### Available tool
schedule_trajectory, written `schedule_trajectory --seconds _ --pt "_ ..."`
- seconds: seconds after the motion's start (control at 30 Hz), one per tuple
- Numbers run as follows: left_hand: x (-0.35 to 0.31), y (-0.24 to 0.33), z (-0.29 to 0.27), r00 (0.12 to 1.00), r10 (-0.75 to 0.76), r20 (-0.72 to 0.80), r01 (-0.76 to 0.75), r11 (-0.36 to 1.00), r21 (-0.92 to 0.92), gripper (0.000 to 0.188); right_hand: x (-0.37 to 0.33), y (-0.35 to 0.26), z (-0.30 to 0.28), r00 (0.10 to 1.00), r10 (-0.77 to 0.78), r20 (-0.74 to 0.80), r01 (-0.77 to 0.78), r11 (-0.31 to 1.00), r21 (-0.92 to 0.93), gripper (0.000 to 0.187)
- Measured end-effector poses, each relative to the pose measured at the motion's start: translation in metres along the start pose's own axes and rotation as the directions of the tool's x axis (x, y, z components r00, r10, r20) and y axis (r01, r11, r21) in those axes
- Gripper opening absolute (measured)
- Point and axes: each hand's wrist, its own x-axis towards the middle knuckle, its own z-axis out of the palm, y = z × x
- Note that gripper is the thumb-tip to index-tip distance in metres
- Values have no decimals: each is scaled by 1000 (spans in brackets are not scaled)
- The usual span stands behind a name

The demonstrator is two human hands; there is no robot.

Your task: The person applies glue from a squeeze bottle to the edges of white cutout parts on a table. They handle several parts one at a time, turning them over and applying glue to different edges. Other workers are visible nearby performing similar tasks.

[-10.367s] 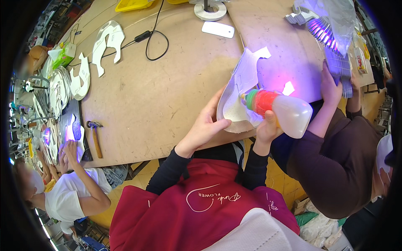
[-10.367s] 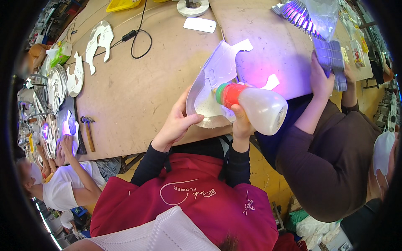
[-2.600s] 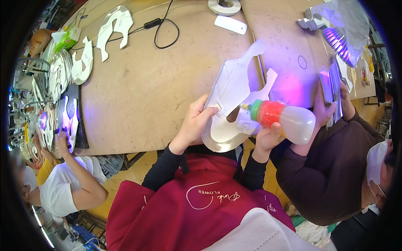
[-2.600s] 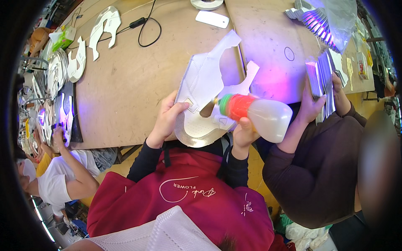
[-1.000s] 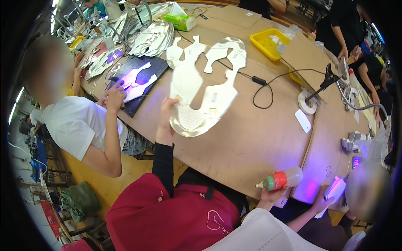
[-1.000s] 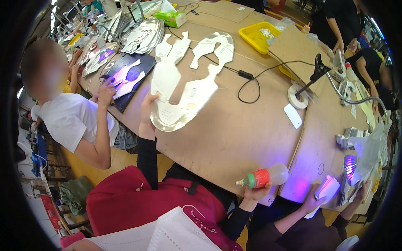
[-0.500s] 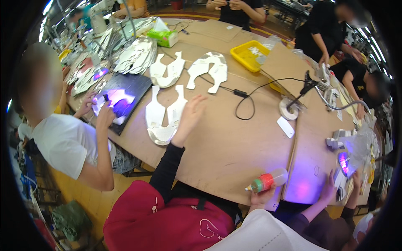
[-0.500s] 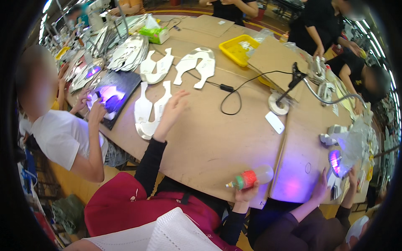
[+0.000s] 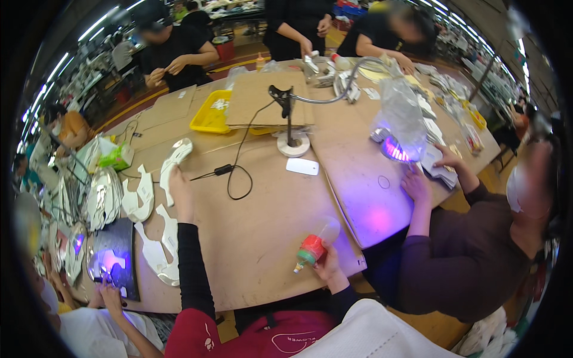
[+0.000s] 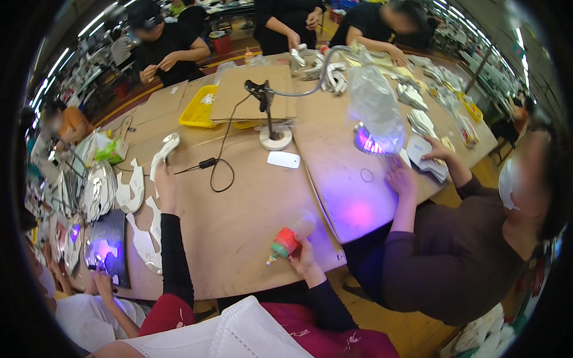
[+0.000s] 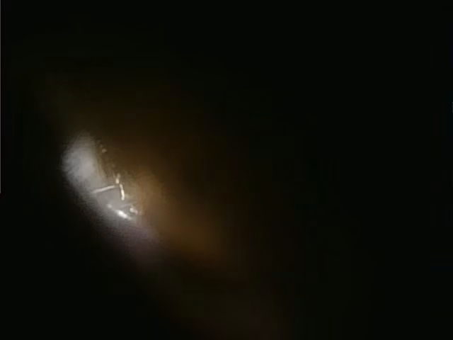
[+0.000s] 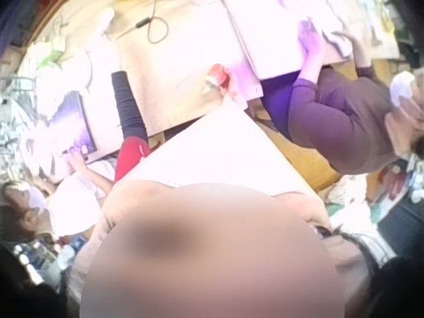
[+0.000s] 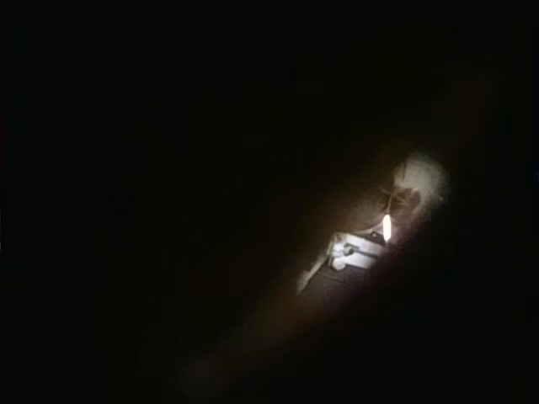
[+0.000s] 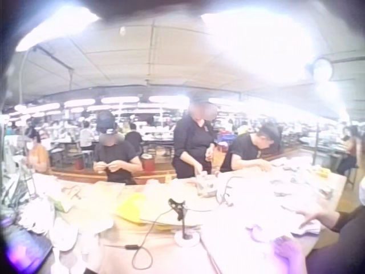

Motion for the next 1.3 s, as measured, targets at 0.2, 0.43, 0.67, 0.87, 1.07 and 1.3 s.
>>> schedule_trajectory --seconds 0.2,0.43,0.67,0.87,1.07,1.3 --pt "65 56 -76 996 -75 -43 43 862 -504 27 -5 -2 1 997 50 51 -51 998 23 57" --pt "62 107 -107 999 44 2 -2 84 -996 23 -8 3 -7 930 -80 358 22 987 162 63" --pt "16 79 -83 895 193 403 350 258 -901 23 -16 7 -23 841 -129 525 31 981 191 73" --pt "-56 45 -108 716 -106 690 603 592 -535 23 -21 -3 -24 886 -69 459 -7 987 161 72" --pt "-132 107 -109 512 61 857 676 586 -446 27 -25 -6 -21 885 -32 464 -45 987 153 71" --pt "-191 196 -98 543 297 786 -55 946 -319 69 -32 0 -21 864 22 503 -98 987 125 70"
